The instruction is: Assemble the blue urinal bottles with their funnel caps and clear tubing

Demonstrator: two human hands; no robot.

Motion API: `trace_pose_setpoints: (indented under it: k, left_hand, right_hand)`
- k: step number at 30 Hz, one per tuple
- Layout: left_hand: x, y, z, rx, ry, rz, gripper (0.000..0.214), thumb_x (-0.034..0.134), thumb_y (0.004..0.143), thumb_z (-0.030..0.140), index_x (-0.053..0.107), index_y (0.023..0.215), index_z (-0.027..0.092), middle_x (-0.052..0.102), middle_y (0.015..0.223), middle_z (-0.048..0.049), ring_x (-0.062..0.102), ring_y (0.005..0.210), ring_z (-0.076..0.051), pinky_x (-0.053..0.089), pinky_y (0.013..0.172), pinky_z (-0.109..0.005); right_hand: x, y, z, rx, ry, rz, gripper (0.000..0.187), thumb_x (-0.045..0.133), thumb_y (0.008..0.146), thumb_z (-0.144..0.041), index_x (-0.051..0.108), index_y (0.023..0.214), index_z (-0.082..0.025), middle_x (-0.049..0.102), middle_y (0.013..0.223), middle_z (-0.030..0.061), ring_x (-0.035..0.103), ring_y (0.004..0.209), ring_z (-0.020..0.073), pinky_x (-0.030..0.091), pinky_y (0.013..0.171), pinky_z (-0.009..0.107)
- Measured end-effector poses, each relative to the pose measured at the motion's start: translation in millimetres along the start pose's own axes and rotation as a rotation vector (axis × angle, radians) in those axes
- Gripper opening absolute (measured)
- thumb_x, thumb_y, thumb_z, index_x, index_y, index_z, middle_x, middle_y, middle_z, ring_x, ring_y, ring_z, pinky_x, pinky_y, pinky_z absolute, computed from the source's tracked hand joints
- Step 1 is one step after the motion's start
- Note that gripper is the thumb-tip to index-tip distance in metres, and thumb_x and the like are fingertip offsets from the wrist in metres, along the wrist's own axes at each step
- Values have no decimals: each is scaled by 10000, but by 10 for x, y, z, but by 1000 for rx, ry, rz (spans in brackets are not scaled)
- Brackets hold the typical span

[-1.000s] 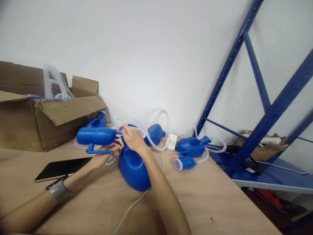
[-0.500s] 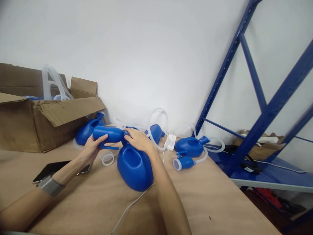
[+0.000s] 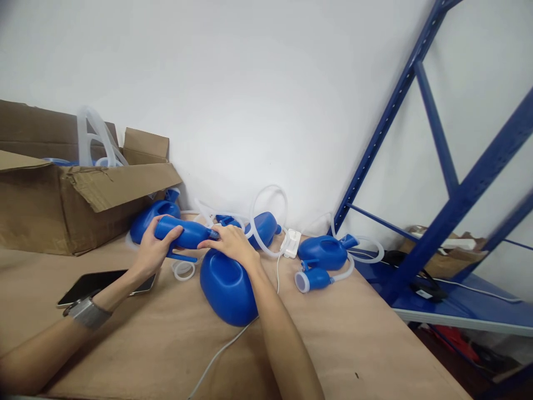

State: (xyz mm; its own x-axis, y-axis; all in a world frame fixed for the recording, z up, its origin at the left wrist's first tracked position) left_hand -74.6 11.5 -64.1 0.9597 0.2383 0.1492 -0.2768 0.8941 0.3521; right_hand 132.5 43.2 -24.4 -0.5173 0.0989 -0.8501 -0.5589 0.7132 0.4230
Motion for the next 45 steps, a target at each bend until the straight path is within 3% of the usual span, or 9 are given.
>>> trace_pose_setpoints:
  k: [3, 8, 16, 25, 30, 34, 39, 45]
  left_hand:
    - [-13, -36, 70, 75, 80, 24, 596, 818, 741, 504, 547, 1198, 235, 645, 1067, -56, 710, 712, -196, 607, 516, -268]
    - [-3, -56, 74, 67, 101, 43, 665, 809, 717, 542, 535, 1236, 227, 632, 1069, -57, 691, 653, -185, 613, 503, -308]
    - [-45, -13, 175, 192, 236, 33, 589, 803, 686, 512, 573, 1144, 221, 652, 990, -31, 604, 531, -131, 532, 393, -263]
    - [-233, 94, 220, 743, 533, 7, 544, 786, 694, 497, 576, 1119, 229, 705, 963, -20, 699, 778, -204, 577, 687, -305]
    - [-281, 82, 204, 869, 573, 23, 526, 794, 692, 475, 577, 1108, 238, 715, 983, -29, 711, 832, -224, 573, 749, -327]
    - [-250, 68, 233, 740, 512, 29, 530, 800, 656, 495, 587, 1066, 234, 701, 957, -31, 692, 808, -224, 567, 726, -328]
    - [-144, 53, 339, 440, 364, 75, 461, 782, 675, 509, 621, 1006, 231, 690, 963, -36, 671, 872, -229, 561, 724, -304]
    - [-23, 99, 189, -69, 78, 126, 508, 830, 645, 559, 635, 953, 207, 647, 819, -26, 638, 695, -202, 529, 512, -267]
  right_hand:
    - [29, -13, 6, 10, -69, 14, 543, 669, 836, -732, 694, 848, -190, 619, 690, -13, 576, 665, 160, 312, 625, 261]
    - [37, -34, 5, 42, -115, -33, 560, 623, 866, -737, 641, 748, -190, 568, 659, -16, 530, 655, 152, 271, 608, 263]
    - [40, -32, -27, 31, -6, -110, 506, 653, 917, -637, 660, 694, -183, 544, 622, -32, 499, 636, 131, 283, 623, 259]
    - [37, -20, -20, -28, 131, -169, 404, 688, 928, -526, 757, 736, -178, 497, 571, -58, 477, 601, 110, 276, 606, 252]
    - [18, -25, -52, -23, 77, -182, 449, 703, 900, -560, 713, 676, -171, 434, 543, -68, 455, 584, 108, 252, 598, 259]
    - [23, -24, -55, 1, 28, -170, 536, 715, 856, -637, 635, 598, -174, 429, 542, -64, 458, 585, 112, 251, 598, 262]
    - [52, -10, -25, 63, 8, -151, 555, 650, 886, -689, 687, 645, -191, 585, 614, -16, 546, 638, 147, 322, 624, 261]
    - [68, 4, -26, 131, -197, -100, 742, 415, 911, -822, 723, 678, -188, 729, 734, 77, 674, 736, 221, 376, 644, 290]
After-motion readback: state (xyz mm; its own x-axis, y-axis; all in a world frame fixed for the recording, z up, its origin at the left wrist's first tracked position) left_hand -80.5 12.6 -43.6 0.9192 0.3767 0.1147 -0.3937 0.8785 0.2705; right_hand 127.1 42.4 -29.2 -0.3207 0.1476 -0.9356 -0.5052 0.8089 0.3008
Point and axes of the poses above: each hand's wrist, its own y-axis towards the middle knuckle, its own x-axis out of the palm, z = x × y, the point moved 3 cm from there along y, towards the middle knuckle
